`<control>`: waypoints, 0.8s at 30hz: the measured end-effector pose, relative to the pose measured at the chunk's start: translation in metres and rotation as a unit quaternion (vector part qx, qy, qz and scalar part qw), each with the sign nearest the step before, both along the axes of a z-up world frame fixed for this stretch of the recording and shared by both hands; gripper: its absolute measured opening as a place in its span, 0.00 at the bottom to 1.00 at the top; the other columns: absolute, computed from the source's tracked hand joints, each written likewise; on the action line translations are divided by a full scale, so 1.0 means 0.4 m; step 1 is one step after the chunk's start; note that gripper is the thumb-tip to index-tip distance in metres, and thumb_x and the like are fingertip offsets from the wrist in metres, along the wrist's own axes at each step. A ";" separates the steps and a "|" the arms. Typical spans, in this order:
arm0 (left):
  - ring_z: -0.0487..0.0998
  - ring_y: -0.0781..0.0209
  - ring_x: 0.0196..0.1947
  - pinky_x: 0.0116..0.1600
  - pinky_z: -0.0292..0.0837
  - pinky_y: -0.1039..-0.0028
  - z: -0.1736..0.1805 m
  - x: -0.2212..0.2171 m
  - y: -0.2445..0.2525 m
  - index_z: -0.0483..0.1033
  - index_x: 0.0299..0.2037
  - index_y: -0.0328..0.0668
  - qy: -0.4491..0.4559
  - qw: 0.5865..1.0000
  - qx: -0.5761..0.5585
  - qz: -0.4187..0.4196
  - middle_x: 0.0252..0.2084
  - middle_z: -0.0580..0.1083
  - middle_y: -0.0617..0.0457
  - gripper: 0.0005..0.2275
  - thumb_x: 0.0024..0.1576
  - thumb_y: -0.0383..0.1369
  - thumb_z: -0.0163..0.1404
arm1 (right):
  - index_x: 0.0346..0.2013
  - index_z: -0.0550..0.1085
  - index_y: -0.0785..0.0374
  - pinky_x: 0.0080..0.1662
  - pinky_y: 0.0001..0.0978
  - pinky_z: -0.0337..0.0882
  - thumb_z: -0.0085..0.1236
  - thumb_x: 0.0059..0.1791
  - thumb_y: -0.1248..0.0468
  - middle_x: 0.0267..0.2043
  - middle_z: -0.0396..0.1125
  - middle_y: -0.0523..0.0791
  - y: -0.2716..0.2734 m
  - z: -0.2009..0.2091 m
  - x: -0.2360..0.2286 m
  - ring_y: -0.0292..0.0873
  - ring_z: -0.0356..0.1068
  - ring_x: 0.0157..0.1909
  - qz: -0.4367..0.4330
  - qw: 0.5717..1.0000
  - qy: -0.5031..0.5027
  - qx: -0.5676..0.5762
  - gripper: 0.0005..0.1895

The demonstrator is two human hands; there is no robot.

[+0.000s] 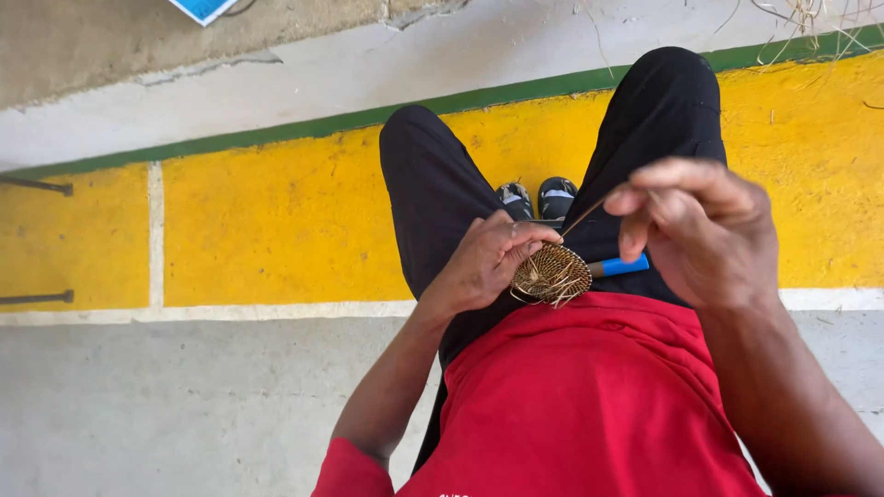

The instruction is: The person is weaving a circular basket base or coaster using long fibers and a blue-handled weaving tool.

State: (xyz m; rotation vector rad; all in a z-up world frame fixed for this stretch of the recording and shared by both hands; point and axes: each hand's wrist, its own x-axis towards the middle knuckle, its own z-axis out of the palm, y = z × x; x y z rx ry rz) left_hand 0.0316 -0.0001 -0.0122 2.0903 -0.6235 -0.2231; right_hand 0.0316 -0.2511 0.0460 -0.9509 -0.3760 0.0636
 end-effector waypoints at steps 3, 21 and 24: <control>0.71 0.61 0.38 0.50 0.61 0.70 0.025 0.007 -0.001 0.81 0.51 0.54 0.000 1.000 0.016 -0.005 0.34 0.77 0.61 0.09 0.65 0.35 0.49 | 0.54 0.75 0.67 0.53 0.34 0.80 0.56 0.60 0.70 0.48 0.75 0.52 -0.022 -0.106 -0.035 0.41 0.77 0.47 0.110 0.993 -0.026 0.018 0.09; 0.73 0.65 0.37 0.52 0.62 0.70 -0.010 0.005 -0.011 0.82 0.49 0.54 0.013 1.000 0.012 0.022 0.37 0.80 0.63 0.08 0.63 0.34 0.52 | 0.41 0.78 0.59 0.54 0.31 0.73 0.65 0.49 0.67 0.44 0.76 0.39 0.037 -0.157 -0.065 0.38 0.71 0.52 -0.106 0.873 -0.112 -0.463 0.07; 0.72 0.65 0.36 0.51 0.62 0.70 -0.018 0.004 -0.013 0.82 0.48 0.53 0.001 1.000 -0.013 0.025 0.42 0.81 0.64 0.08 0.63 0.34 0.52 | 0.41 0.79 0.59 0.52 0.31 0.74 0.65 0.49 0.67 0.43 0.76 0.39 0.036 -0.161 -0.062 0.37 0.72 0.51 -0.113 0.861 -0.113 -0.482 0.07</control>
